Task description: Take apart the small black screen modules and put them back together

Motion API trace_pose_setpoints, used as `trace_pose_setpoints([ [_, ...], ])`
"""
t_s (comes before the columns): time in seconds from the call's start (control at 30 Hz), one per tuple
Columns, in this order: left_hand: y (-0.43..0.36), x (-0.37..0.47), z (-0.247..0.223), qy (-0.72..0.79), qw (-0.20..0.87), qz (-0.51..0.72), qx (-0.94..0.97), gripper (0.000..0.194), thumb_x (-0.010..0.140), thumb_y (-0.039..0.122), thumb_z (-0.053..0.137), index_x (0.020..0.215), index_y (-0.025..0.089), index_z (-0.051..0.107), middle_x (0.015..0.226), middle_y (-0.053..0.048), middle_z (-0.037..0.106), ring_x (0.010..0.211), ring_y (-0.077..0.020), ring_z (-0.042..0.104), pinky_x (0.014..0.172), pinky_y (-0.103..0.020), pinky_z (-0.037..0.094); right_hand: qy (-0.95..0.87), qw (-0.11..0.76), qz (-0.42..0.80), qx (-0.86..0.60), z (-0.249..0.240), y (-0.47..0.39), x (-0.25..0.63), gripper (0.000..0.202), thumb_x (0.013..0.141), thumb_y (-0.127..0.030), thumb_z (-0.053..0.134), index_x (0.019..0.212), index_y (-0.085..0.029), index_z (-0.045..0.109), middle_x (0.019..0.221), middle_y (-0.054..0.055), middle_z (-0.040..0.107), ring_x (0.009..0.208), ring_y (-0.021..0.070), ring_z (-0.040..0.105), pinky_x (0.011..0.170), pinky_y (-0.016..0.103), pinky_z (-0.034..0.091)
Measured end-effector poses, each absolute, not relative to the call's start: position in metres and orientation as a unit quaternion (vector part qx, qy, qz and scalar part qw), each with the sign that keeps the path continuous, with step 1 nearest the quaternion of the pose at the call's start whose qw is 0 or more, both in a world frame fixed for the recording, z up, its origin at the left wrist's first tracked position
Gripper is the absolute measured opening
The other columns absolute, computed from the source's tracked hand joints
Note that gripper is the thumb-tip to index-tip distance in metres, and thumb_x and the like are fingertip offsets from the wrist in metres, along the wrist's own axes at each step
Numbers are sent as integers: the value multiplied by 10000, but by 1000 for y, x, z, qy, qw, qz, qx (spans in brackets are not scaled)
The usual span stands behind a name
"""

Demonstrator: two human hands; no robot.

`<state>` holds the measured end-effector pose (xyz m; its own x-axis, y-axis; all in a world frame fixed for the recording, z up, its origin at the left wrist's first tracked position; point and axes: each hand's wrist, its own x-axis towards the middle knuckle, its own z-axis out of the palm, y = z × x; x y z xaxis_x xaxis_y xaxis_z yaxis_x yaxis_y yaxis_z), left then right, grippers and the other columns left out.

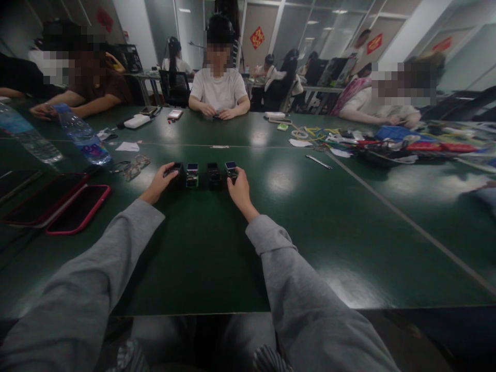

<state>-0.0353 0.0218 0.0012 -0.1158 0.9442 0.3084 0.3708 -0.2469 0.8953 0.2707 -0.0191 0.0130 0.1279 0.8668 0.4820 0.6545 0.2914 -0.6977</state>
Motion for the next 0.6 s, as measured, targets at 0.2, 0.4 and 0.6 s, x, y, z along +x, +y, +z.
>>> trace_pose_setpoints([
  [0.2,21,-33,4,530,306,537,580,400,857,394,627,1217,219,644,1269,-91,601,1255,-246,513,1133,-447,358,-640,476,132,-588,10,-20,273,481,838,-234,578,1302,-166,466,1251,156,622,1170,289,599,1034,487,458],
  [0.4,20,-31,5,511,324,572,553,321,900,402,562,1148,232,672,1206,-70,639,1206,-226,550,1091,-400,409,-664,440,133,-590,13,-23,281,491,884,-238,538,1347,-121,424,1297,181,585,1197,271,575,1063,457,439],
  [0.6,16,-30,9,513,321,599,525,308,927,368,527,1133,180,656,1214,-89,655,1151,-211,595,1047,-363,437,-746,352,163,-541,28,-83,340,508,910,-373,549,1365,-162,464,1323,135,592,1190,245,583,1071,428,441],
])
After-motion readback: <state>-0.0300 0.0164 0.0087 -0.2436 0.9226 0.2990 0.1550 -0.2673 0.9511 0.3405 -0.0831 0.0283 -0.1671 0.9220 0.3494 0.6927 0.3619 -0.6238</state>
